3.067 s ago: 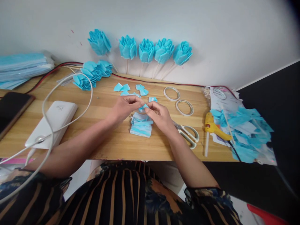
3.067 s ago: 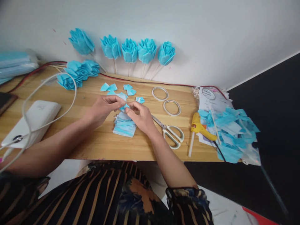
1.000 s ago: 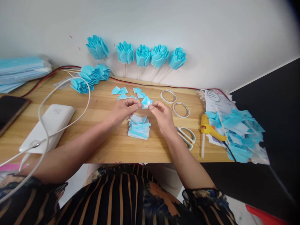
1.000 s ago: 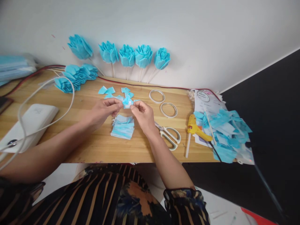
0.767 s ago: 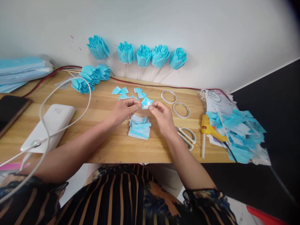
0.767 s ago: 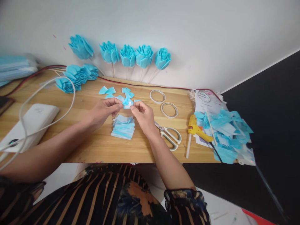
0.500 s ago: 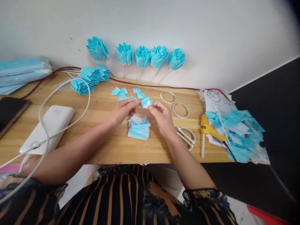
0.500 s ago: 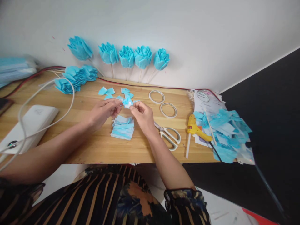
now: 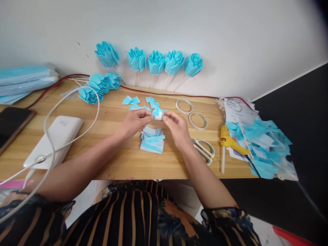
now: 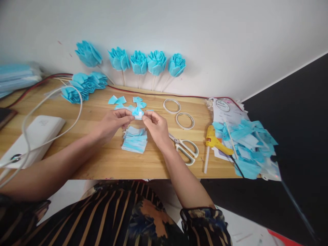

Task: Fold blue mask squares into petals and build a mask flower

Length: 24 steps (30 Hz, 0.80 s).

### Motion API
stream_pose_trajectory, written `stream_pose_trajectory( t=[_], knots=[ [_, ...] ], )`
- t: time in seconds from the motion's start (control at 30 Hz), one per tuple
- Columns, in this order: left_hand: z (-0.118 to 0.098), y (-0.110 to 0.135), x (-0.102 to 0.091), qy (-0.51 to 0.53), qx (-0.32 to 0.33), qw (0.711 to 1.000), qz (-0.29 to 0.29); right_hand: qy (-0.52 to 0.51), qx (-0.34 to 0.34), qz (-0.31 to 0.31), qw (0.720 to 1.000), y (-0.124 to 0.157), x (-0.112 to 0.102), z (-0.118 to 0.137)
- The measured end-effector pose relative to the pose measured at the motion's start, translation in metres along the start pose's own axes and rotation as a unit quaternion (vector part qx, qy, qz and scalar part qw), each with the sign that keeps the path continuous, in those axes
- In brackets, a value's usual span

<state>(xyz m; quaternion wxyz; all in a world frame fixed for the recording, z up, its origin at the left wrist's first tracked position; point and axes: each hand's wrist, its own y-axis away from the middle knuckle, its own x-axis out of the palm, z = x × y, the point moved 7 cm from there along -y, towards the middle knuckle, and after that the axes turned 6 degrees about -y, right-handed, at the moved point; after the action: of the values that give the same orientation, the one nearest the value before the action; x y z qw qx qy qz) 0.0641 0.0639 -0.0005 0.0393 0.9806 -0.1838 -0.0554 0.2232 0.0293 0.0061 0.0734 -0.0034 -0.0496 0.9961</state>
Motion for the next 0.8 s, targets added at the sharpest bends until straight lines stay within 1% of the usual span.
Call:
stream_pose_trajectory(
  t=[0.07,0.13,0.17,0.23,0.33,0.4,0.53,0.8],
  knots=[
    [0.0,-0.001,-0.003,0.001,0.008,1.0,-0.02,0.005,-0.021,-0.029,0.999,0.001,-0.004,0.003],
    [-0.002,-0.001,-0.005,-0.005,0.022,0.999,-0.038,0.039,-0.067,-0.06,0.995,0.004,-0.008,0.011],
    [-0.003,-0.001,-0.005,-0.009,0.03,0.999,-0.045,0.067,-0.094,-0.067,0.991,0.006,-0.008,0.016],
    [-0.005,0.0,-0.005,-0.018,0.045,0.998,-0.052,0.133,-0.141,-0.054,0.98,0.009,-0.003,0.024],
    [-0.007,0.0,-0.003,-0.033,0.06,0.996,-0.049,0.213,-0.178,-0.024,0.96,0.013,0.006,0.028],
    [-0.009,0.001,-0.002,-0.044,0.071,0.996,-0.043,0.237,-0.186,-0.015,0.953,0.013,0.009,0.027],
    [-0.013,0.003,-0.001,-0.072,0.083,0.994,-0.03,0.259,-0.187,-0.011,0.948,0.011,0.01,0.024],
    [-0.015,0.003,0.0,-0.084,0.1,0.991,-0.028,0.251,-0.18,-0.009,0.951,0.01,0.009,0.023]
  ],
)
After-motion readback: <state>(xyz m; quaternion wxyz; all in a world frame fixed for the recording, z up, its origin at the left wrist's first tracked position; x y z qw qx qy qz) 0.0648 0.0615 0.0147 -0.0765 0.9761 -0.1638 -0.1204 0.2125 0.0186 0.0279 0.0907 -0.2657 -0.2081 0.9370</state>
